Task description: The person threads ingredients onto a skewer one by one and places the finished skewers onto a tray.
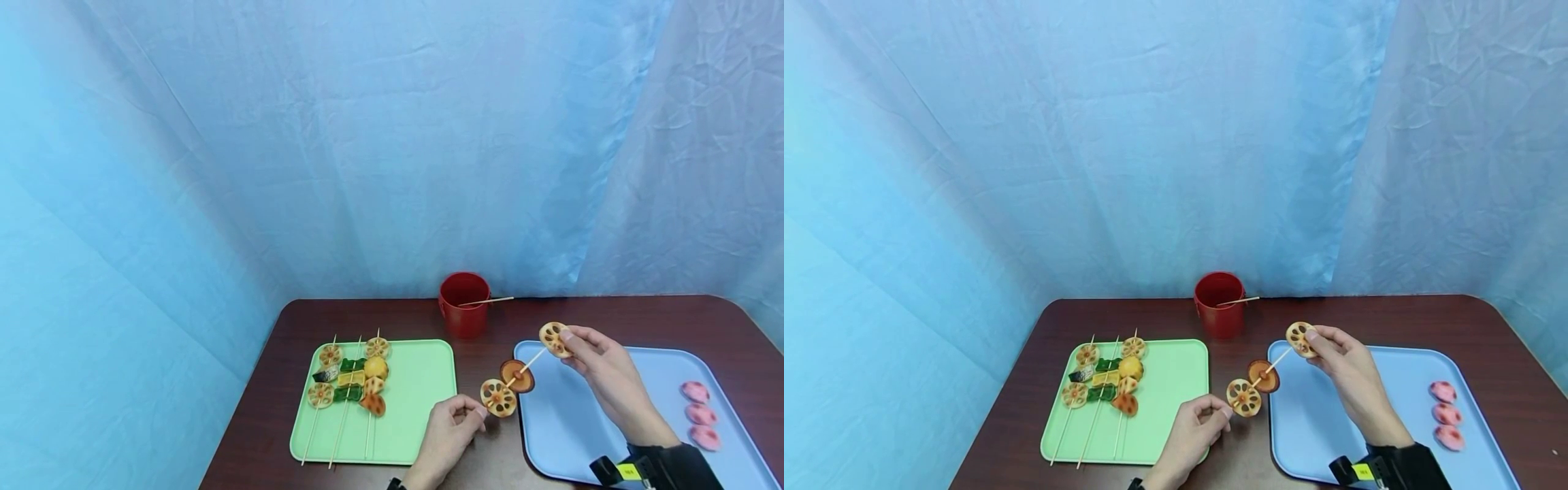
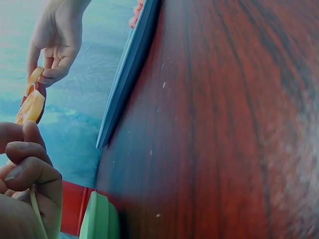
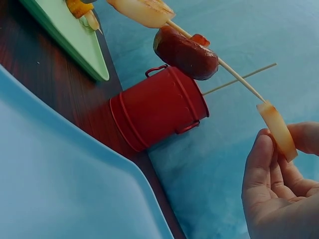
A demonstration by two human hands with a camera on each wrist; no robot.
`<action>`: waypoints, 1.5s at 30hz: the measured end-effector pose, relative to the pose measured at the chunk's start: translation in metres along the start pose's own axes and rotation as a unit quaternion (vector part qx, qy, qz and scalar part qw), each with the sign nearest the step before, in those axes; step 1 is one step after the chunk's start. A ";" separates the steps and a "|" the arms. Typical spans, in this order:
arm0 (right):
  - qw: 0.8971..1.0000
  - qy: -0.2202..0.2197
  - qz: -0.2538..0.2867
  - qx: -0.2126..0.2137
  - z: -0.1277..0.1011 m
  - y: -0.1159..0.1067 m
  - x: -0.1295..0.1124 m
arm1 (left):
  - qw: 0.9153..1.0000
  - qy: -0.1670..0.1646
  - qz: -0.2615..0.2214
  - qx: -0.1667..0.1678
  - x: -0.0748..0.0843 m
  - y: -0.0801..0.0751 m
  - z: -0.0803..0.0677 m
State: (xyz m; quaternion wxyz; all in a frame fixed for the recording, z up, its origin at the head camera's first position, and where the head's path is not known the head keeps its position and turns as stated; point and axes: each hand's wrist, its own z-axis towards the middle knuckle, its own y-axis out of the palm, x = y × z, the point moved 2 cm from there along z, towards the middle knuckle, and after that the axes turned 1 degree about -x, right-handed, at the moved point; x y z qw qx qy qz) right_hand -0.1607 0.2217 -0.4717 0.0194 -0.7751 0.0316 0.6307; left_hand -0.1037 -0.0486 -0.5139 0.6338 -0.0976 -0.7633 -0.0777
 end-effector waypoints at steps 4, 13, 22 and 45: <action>1.000 -0.001 -0.005 0.001 0.000 0.001 -0.001 | 1.000 -0.002 0.003 0.004 0.000 0.000 0.000; 1.000 0.003 -0.028 0.010 0.001 0.004 -0.002 | 1.000 0.001 0.003 0.004 0.001 0.000 0.000; 0.998 -0.005 -0.060 0.015 0.000 0.006 -0.002 | 1.000 0.009 0.002 0.007 -0.001 0.000 0.000; 0.995 0.000 -0.095 -0.021 -0.008 0.024 0.001 | 1.000 0.015 0.000 0.003 -0.001 0.002 0.002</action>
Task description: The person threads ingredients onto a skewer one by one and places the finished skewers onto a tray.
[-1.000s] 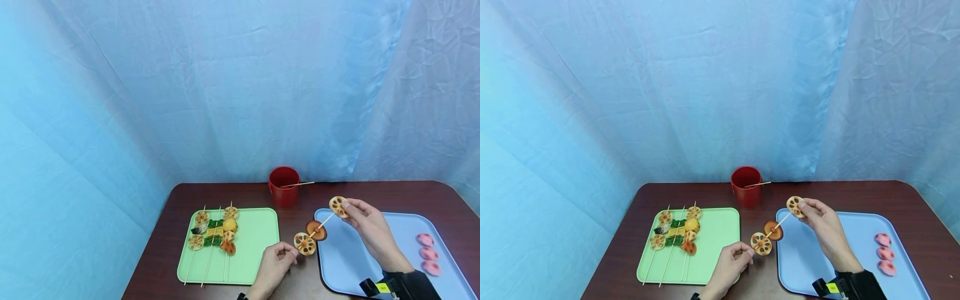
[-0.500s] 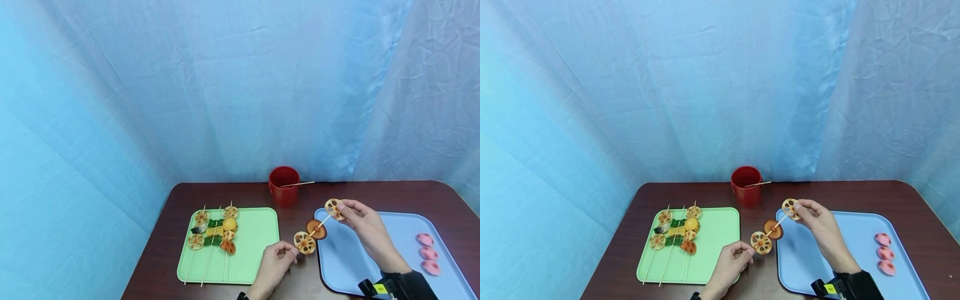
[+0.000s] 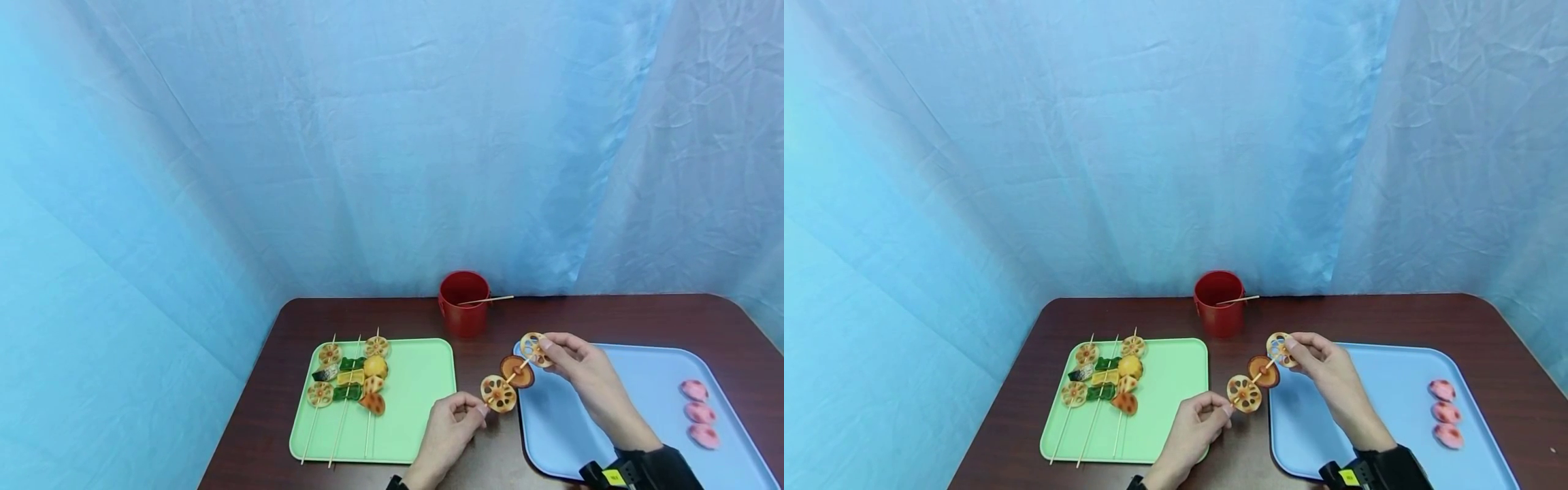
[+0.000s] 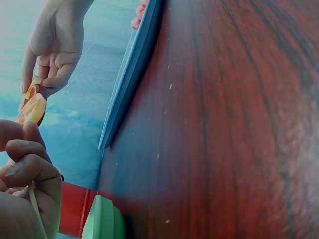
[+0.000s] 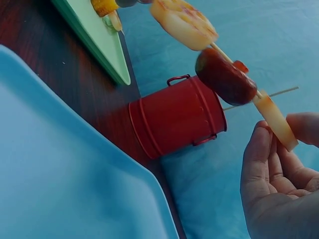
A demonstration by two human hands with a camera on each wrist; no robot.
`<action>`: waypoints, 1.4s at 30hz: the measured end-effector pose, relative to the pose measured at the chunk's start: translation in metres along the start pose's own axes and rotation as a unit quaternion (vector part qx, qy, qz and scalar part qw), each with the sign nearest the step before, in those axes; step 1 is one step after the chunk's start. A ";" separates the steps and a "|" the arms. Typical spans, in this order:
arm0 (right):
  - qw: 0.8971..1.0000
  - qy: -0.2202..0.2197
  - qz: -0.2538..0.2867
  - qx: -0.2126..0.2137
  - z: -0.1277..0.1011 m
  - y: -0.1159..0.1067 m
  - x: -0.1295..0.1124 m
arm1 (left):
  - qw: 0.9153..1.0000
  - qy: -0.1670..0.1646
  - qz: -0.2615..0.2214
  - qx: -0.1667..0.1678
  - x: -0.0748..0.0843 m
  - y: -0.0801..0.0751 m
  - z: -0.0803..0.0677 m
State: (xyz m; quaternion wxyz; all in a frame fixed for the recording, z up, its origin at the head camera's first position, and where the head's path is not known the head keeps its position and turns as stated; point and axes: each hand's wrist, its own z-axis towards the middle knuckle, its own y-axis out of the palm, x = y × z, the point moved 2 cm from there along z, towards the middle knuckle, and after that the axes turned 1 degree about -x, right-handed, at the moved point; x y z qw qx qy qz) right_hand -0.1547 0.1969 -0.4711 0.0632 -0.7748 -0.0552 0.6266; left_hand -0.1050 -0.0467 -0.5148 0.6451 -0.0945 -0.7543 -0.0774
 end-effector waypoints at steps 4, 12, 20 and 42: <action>1.000 0.005 0.001 -0.002 0.000 0.003 0.002 | 1.000 0.008 -0.006 -0.001 0.000 0.001 0.001; 0.999 0.015 0.031 -0.020 0.001 0.006 0.008 | 0.999 0.008 0.045 0.022 0.002 -0.003 0.000; 1.000 0.010 0.012 -0.012 0.001 0.005 0.010 | 0.997 0.003 0.042 0.059 0.000 -0.003 0.001; 0.998 0.028 -0.048 -0.010 -0.002 0.013 0.009 | 0.998 -0.012 0.017 0.055 0.001 0.000 0.001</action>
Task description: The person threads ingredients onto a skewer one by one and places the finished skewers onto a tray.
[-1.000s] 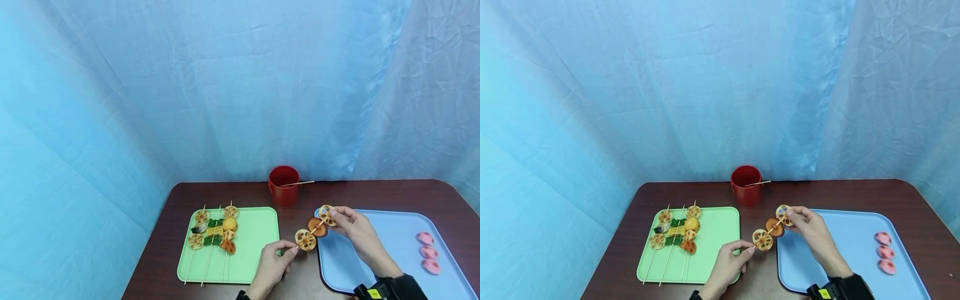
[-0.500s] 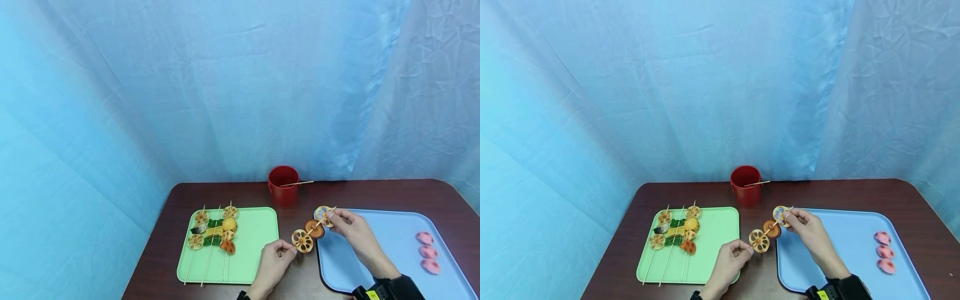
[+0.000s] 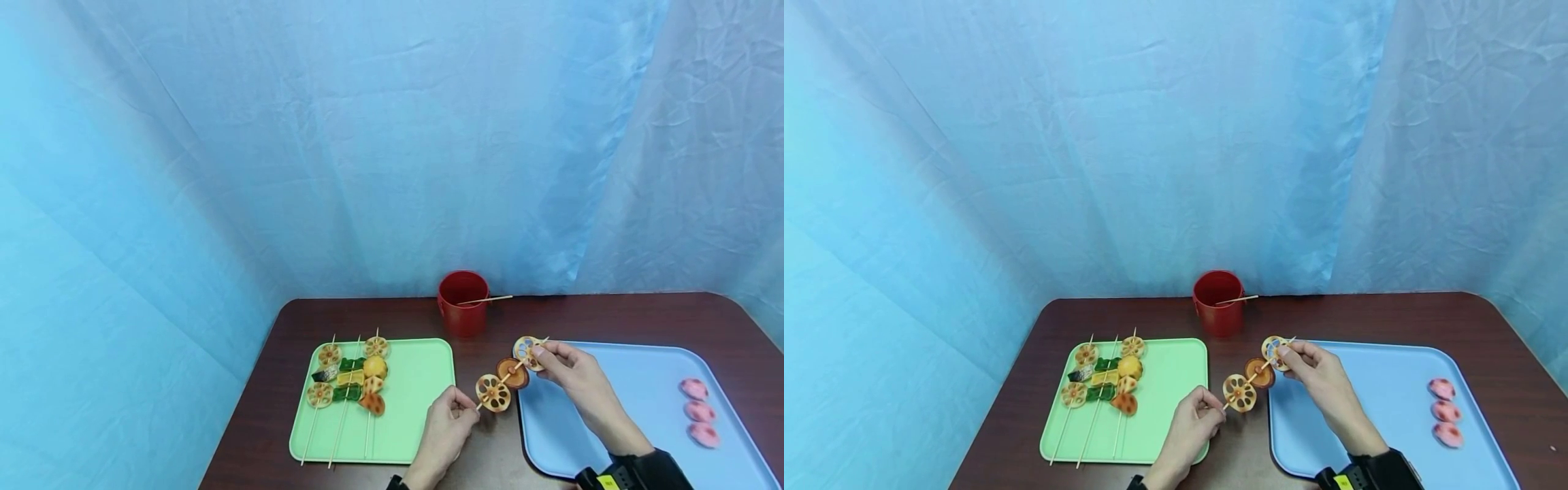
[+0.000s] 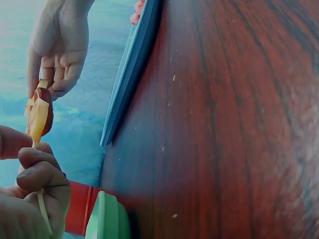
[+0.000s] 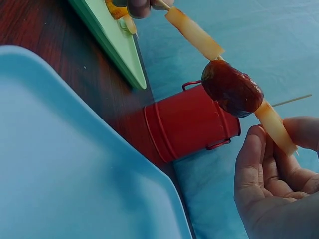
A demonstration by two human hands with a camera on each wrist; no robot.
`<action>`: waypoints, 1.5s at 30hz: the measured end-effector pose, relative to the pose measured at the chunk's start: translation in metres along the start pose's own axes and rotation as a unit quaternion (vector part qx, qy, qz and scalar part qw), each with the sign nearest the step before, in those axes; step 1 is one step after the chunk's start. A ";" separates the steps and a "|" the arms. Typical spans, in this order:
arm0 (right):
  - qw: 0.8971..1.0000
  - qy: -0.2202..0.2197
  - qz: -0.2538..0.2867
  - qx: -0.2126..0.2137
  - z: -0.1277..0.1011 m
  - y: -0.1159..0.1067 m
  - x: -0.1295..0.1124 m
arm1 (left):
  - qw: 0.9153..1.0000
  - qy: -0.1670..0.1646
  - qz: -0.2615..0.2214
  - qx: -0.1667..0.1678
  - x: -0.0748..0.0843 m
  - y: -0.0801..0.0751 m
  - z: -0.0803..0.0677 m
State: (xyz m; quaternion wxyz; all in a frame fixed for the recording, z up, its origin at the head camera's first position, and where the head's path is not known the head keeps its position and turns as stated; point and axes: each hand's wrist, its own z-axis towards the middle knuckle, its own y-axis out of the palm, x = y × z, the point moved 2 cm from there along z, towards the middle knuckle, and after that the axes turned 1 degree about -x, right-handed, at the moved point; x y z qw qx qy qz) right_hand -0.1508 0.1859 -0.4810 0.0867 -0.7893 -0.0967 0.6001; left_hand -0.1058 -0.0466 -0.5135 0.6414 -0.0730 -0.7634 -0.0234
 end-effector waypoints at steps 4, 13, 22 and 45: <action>1.000 0.004 -0.001 -0.011 0.001 0.002 0.001 | 1.000 0.005 0.007 -0.003 0.002 0.001 -0.001; 1.000 0.003 -0.006 -0.006 -0.001 0.002 -0.001 | 1.000 0.005 -0.006 -0.028 0.002 -0.004 0.005; 1.000 -0.001 -0.007 -0.006 0.000 0.002 -0.004 | 1.000 0.004 0.012 -0.023 0.000 -0.011 0.006; 1.000 -0.007 -0.011 -0.012 0.002 0.000 -0.006 | 0.995 0.038 0.066 -0.058 0.002 -0.014 0.004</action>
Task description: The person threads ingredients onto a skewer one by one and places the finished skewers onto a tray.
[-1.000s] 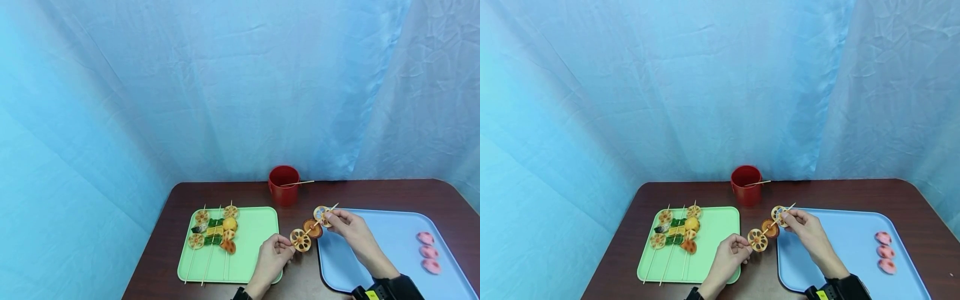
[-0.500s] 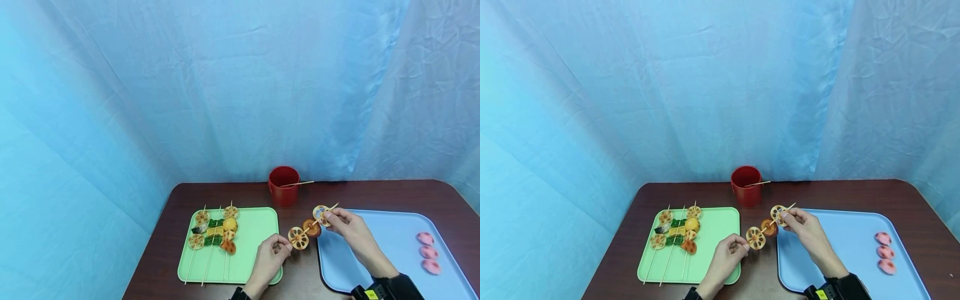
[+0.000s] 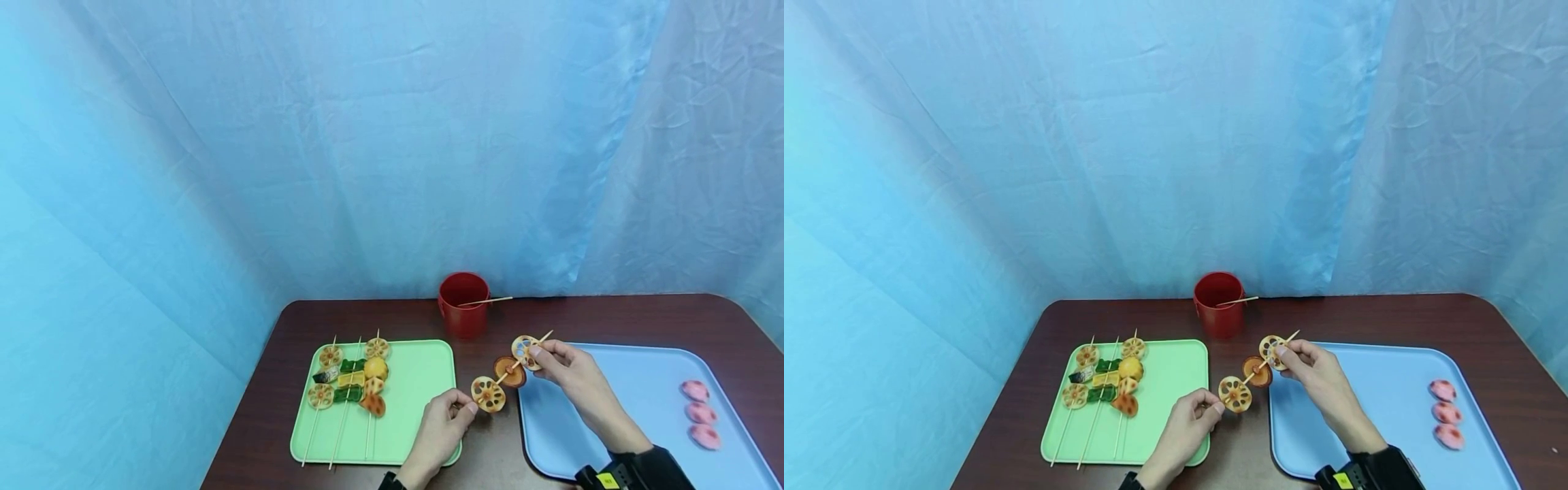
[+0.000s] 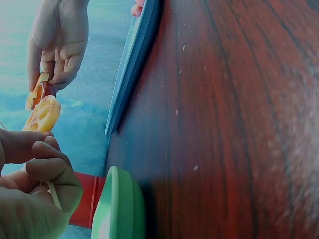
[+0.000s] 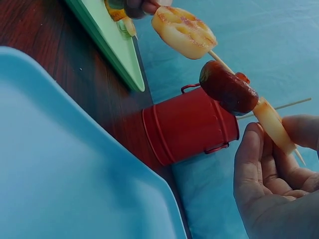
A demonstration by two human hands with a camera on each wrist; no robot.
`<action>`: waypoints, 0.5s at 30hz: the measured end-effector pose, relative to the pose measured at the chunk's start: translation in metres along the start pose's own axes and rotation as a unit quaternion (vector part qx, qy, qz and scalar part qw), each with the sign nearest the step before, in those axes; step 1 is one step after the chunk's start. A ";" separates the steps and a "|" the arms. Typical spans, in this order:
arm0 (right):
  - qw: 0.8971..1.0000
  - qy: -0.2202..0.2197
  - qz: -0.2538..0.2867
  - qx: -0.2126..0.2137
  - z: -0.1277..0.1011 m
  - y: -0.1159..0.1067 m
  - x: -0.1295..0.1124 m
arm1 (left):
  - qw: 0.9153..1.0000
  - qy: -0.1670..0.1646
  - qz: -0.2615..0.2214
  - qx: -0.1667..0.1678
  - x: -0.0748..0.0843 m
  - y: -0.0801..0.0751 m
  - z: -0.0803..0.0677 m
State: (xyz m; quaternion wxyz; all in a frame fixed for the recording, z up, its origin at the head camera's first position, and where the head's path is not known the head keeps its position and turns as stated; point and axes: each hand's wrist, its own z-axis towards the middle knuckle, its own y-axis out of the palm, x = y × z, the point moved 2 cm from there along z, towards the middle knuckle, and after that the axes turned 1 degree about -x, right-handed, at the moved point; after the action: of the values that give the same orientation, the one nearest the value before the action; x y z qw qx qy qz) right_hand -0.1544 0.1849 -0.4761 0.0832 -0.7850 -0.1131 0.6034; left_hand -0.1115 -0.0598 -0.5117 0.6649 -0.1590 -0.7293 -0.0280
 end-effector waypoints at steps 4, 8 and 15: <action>1.000 0.001 -0.001 -0.001 0.000 0.000 0.000 | 1.000 0.001 -0.019 -0.007 0.000 0.001 -0.001; 1.000 0.002 0.002 -0.002 0.001 0.000 0.001 | 1.000 0.004 -0.029 -0.010 0.001 0.002 -0.002; 1.000 0.005 0.004 -0.012 0.001 0.001 0.003 | 0.999 0.004 -0.031 -0.010 0.001 0.002 -0.002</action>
State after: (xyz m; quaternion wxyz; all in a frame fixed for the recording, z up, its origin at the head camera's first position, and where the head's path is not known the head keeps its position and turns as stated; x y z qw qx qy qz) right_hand -0.1548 0.1848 -0.4792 0.0719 -0.7894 -0.1166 0.5984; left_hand -0.1090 -0.0578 -0.5105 0.6654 -0.1428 -0.7305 -0.0562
